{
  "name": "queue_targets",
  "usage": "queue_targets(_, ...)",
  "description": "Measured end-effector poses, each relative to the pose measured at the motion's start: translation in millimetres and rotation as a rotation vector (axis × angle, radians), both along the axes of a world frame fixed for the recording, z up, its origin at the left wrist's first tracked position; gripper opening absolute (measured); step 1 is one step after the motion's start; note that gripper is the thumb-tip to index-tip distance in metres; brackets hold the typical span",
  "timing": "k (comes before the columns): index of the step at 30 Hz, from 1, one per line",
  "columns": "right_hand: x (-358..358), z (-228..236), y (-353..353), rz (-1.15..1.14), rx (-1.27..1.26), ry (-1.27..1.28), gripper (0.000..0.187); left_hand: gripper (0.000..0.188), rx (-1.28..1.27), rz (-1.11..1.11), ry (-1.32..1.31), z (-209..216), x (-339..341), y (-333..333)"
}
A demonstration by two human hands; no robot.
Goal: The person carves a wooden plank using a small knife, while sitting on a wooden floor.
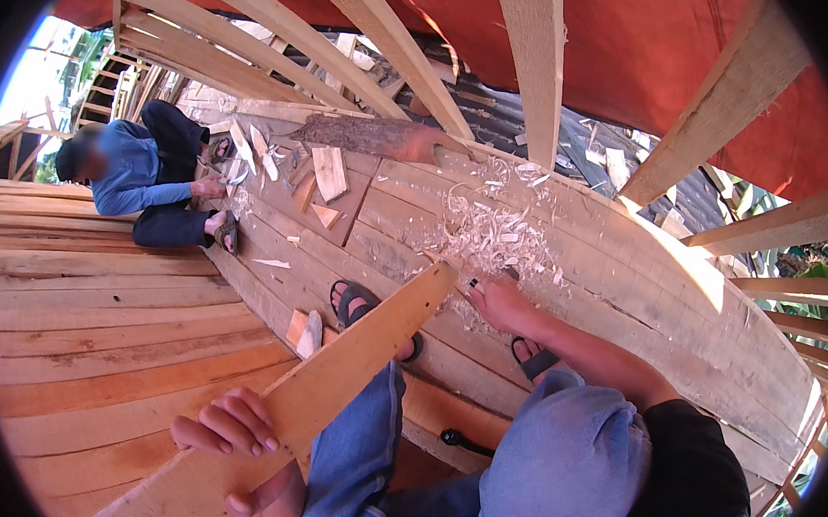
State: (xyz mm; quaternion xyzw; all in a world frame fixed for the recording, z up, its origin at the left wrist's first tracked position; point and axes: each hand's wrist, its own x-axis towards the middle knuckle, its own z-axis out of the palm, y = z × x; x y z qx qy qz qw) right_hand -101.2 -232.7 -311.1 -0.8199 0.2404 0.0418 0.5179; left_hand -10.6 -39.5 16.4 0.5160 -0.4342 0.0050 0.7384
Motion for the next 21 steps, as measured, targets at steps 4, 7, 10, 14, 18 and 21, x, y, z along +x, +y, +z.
queue_targets(4,0,13,-6,0.007,-0.070,-0.076,0.037,0.045,0.016,-0.032,0.000,-2,4,-1)
queue_targets(7,-7,14,-15,-0.018,-0.034,0.022,0.038,0.046,0.049,-0.064,0.007,-2,3,-3)
queue_targets(10,-1,1,-14,-0.026,-0.023,-0.014,0.038,0.046,0.074,-0.073,-0.046,11,1,-3)
queue_targets(14,-12,-1,-4,-0.021,-0.042,-0.071,0.038,0.047,0.085,-0.002,0.012,8,-7,-3)
queue_targets(18,-6,-4,-3,-0.050,-0.045,-0.061,0.039,0.047,0.063,-0.004,0.022,2,0,-1)
queue_targets(21,-3,20,-4,-0.004,0.007,0.016,0.039,0.047,0.069,-0.001,0.014,4,-2,-1)
